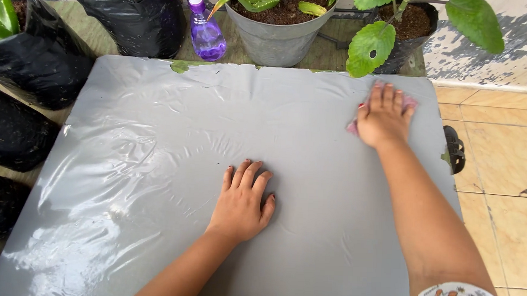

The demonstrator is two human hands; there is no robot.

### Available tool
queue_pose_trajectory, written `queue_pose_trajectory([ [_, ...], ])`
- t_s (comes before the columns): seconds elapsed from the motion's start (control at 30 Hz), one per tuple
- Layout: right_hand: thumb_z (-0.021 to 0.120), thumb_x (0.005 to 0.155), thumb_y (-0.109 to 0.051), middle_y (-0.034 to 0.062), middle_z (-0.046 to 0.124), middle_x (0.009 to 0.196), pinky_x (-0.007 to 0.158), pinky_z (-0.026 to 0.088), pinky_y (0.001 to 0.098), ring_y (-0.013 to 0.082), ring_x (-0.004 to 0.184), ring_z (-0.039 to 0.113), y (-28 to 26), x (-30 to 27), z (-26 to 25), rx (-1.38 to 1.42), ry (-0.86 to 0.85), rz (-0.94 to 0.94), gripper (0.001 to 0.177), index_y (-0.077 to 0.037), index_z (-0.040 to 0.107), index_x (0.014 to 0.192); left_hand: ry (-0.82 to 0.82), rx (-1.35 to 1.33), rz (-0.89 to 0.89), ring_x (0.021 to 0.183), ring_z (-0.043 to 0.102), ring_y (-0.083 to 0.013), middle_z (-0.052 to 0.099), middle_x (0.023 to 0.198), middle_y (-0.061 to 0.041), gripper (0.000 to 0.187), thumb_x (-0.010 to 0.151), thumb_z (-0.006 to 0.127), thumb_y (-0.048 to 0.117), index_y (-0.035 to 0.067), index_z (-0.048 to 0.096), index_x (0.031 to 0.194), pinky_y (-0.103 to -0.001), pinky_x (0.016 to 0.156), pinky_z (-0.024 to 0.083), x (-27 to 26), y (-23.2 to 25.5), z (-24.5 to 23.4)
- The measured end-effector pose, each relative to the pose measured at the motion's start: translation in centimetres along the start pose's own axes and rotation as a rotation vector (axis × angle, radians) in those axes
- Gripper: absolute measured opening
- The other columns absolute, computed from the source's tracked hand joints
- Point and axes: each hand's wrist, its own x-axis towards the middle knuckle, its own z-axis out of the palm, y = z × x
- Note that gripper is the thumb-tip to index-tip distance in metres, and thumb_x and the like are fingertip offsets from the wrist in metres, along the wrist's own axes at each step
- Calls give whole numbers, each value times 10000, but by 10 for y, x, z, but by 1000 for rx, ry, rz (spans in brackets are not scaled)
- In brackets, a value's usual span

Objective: Wiping a table surface with a pink cloth.

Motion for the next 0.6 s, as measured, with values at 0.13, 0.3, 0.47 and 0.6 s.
queue_pose_trajectory([
  [0.13,256,1015,-437,62,88,1712,1231,44,541,268,1571,71,-23,-50,14,-38,-16,-146,683,-169,142,1633,9,0,-8,1410,381,-399,468,1442,-200,412,922,561,294,69,556,1267,-628,1145,269,-2,-1,5],
  [0.3,332,997,-426,53,145,1705,1232,63,533,256,1564,107,-39,-76,15,-42,-21,-323,670,-189,224,1615,21,11,4,1412,374,-405,463,1447,-210,441,935,543,311,60,548,1298,-626,1154,261,-3,-3,8],
  [0.47,341,985,-423,41,141,1708,1232,73,527,246,1564,108,-57,-34,8,-7,-25,-273,682,-206,219,1620,6,10,3,1416,371,-411,462,1452,-214,439,938,541,308,56,549,1297,-627,1158,253,-3,-2,4],
  [0.6,311,996,-419,18,117,1715,1240,60,529,234,1569,91,-81,10,4,23,-28,-202,671,-214,198,1624,-37,-30,-18,1418,355,-413,458,1445,-219,448,930,547,311,50,549,1294,-628,1155,236,0,-1,-1],
])
